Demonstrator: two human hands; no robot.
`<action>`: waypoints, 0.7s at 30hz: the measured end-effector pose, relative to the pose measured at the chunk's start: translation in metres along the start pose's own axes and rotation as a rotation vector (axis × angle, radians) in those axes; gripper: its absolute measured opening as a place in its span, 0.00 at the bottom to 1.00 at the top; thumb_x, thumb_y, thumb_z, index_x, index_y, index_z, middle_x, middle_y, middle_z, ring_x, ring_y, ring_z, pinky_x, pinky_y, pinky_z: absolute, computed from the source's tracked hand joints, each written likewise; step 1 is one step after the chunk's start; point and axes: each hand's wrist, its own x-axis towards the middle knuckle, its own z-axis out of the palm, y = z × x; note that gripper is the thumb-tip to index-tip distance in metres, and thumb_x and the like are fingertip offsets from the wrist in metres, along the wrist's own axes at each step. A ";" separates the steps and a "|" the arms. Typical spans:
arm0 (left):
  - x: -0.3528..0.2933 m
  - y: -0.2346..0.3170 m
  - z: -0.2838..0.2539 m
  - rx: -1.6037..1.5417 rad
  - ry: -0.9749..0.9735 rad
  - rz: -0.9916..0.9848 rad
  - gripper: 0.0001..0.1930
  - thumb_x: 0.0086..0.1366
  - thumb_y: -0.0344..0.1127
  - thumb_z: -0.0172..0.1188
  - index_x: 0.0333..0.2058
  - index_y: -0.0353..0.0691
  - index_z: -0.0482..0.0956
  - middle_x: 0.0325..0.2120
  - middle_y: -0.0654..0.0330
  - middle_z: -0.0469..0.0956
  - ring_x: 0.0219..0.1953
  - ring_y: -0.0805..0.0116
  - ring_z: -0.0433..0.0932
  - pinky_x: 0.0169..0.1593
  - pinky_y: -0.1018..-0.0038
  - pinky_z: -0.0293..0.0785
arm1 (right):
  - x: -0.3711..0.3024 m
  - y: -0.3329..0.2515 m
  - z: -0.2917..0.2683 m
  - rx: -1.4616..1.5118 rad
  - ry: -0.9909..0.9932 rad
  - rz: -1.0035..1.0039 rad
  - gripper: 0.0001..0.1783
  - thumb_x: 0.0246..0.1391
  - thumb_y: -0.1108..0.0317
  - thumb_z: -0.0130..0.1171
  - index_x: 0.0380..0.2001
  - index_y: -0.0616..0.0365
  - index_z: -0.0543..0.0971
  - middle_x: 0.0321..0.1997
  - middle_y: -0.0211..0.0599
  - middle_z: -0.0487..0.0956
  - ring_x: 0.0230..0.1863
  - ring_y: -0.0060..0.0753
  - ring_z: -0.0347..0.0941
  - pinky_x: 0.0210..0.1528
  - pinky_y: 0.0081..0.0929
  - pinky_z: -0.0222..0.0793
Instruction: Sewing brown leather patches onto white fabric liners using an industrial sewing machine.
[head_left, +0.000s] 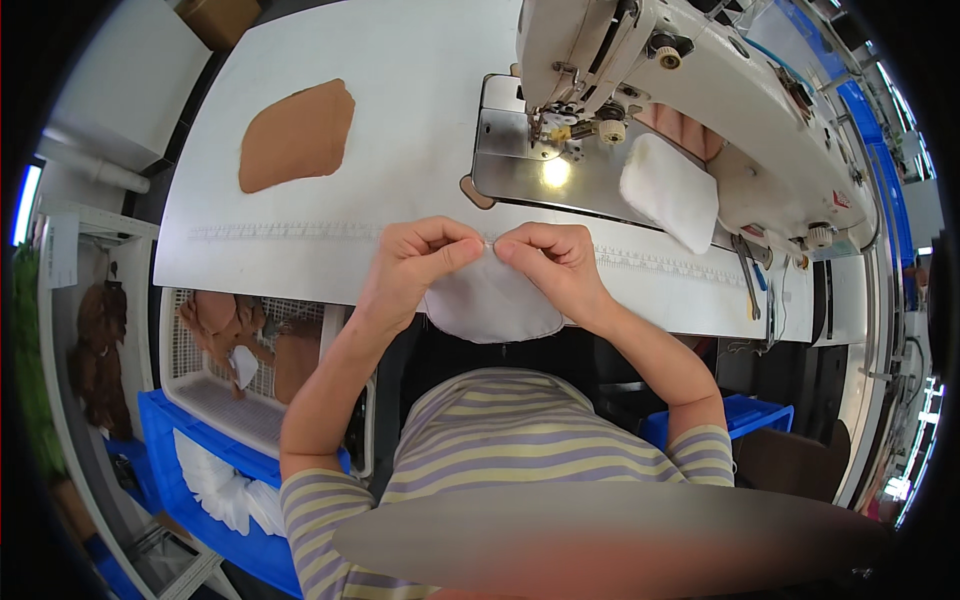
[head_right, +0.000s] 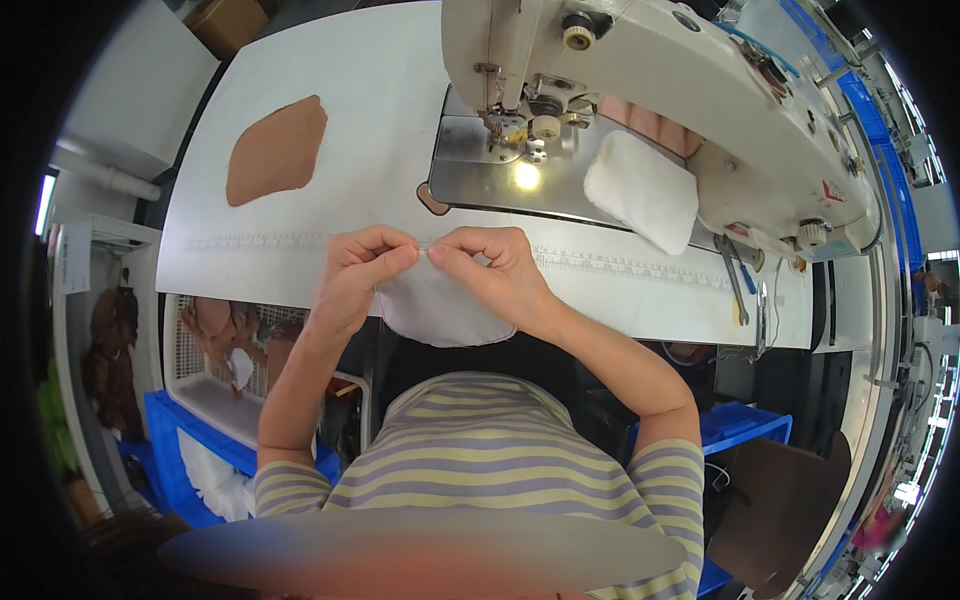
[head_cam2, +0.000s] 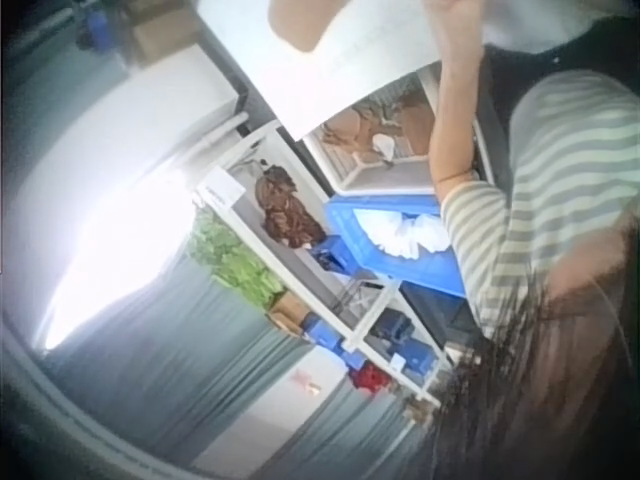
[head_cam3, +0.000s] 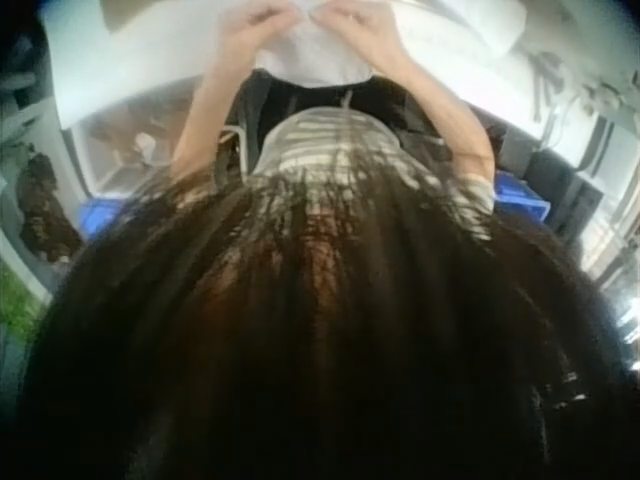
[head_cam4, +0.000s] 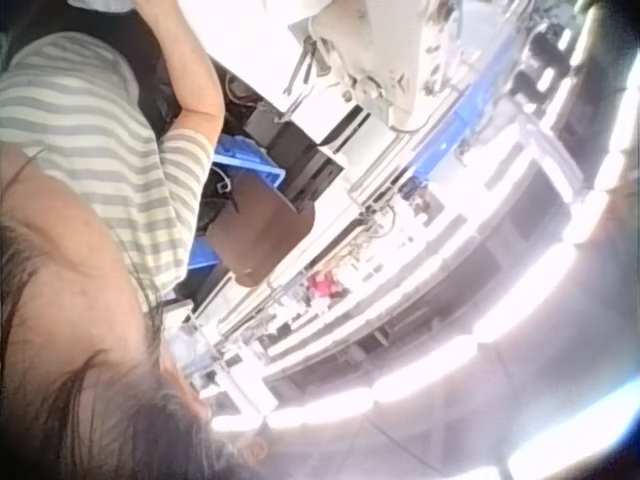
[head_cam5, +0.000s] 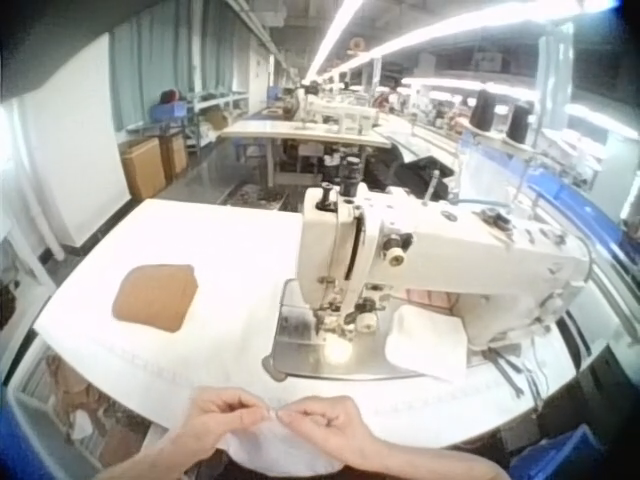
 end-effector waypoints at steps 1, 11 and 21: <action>-0.002 0.001 0.000 -0.003 0.013 0.002 0.10 0.64 0.31 0.63 0.41 0.31 0.82 0.33 0.63 0.82 0.37 0.80 0.77 0.43 0.81 0.72 | 0.001 0.007 0.003 0.102 0.011 0.067 0.10 0.60 0.68 0.59 0.33 0.66 0.83 0.27 0.26 0.81 0.30 0.13 0.71 0.33 0.17 0.67; -0.145 0.026 -0.092 0.007 0.722 0.202 0.10 0.62 0.26 0.62 0.42 0.29 0.81 0.36 0.61 0.83 0.37 0.75 0.80 0.43 0.79 0.74 | 0.016 0.029 -0.007 0.116 -0.061 0.126 0.15 0.64 0.65 0.53 0.47 0.65 0.79 0.36 0.37 0.83 0.34 0.21 0.76 0.40 0.18 0.68; -0.253 -0.078 -0.179 1.186 1.119 -0.291 0.10 0.58 0.32 0.64 0.38 0.34 0.81 0.30 0.47 0.82 0.32 0.59 0.81 0.38 0.68 0.75 | 0.004 0.034 -0.014 -0.013 -0.033 0.117 0.12 0.63 0.70 0.56 0.45 0.66 0.80 0.36 0.38 0.83 0.35 0.22 0.76 0.40 0.20 0.72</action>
